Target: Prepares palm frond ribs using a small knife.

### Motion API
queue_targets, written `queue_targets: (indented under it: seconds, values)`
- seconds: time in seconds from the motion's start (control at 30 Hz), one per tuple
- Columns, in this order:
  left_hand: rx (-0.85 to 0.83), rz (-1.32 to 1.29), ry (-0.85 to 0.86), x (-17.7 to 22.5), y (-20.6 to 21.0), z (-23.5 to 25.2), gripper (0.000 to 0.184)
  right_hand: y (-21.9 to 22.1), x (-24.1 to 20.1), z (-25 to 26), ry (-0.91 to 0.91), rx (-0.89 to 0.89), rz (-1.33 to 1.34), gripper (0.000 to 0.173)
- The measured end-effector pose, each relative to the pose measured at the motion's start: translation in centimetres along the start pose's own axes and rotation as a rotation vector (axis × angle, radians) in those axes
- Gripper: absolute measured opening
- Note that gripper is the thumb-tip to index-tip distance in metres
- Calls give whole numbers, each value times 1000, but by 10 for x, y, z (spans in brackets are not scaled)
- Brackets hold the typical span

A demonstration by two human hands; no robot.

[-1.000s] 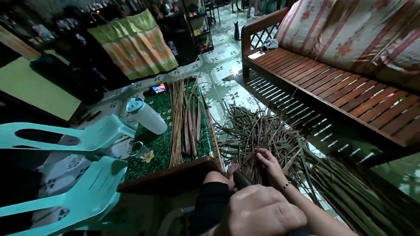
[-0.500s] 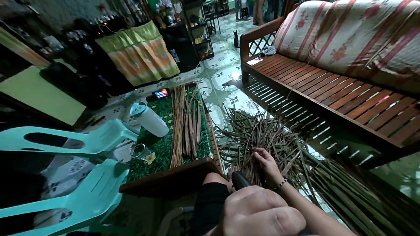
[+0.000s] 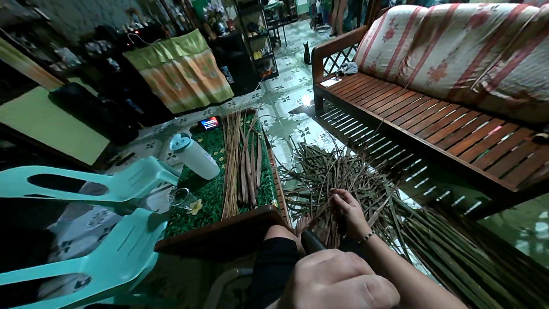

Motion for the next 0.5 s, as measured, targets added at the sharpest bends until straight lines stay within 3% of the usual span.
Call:
queue_targets:
  seconds: [0.17,0.33,0.5]
  values:
    - [-14,2,-29,10,-12,-7,12,7,-55,-15,-110,-30,-3,28]
    - [9,29,-172,0,-24,-41,15,27,-110,-46,-161,-107,-9,27]
    - [3,73,-558,-31,-55,-97,48,48,-141,-76,-180,-230,66,29]
Point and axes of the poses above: each hand's wrist, its own z-axis towards the middle knuckle, its own y-axis out of the palm, x = y × z, the point moved 7 cm from there along z, towards the middle knuckle, and after that the axes turned 14 degrees about -z, right-handed, at the moved point
